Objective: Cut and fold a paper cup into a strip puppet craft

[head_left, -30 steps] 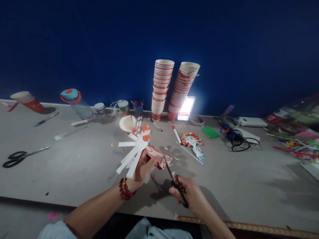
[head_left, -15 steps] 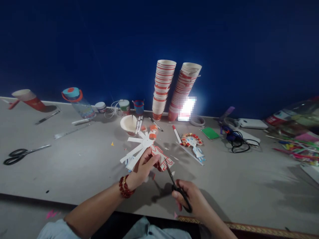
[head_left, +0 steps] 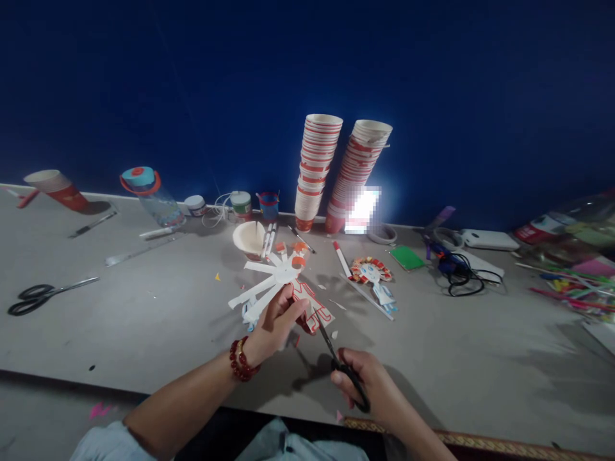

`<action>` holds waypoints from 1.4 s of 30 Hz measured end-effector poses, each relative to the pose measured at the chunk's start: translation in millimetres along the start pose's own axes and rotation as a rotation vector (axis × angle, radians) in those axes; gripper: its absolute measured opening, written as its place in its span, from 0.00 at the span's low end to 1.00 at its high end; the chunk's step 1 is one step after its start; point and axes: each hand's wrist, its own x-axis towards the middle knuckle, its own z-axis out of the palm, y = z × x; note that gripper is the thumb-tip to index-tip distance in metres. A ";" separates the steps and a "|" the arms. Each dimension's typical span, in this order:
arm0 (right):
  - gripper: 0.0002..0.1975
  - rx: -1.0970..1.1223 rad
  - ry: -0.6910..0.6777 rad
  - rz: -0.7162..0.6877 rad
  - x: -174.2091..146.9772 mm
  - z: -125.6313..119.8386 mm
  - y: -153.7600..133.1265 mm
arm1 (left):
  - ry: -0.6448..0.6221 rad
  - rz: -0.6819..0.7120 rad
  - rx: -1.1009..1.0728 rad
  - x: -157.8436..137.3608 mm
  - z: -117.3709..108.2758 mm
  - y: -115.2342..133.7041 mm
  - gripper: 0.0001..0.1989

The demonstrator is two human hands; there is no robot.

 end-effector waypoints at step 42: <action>0.30 -0.204 0.021 -0.042 1.6 -4.8 7.9 | -0.141 -0.068 -0.019 1.2 -4.6 4.2 0.12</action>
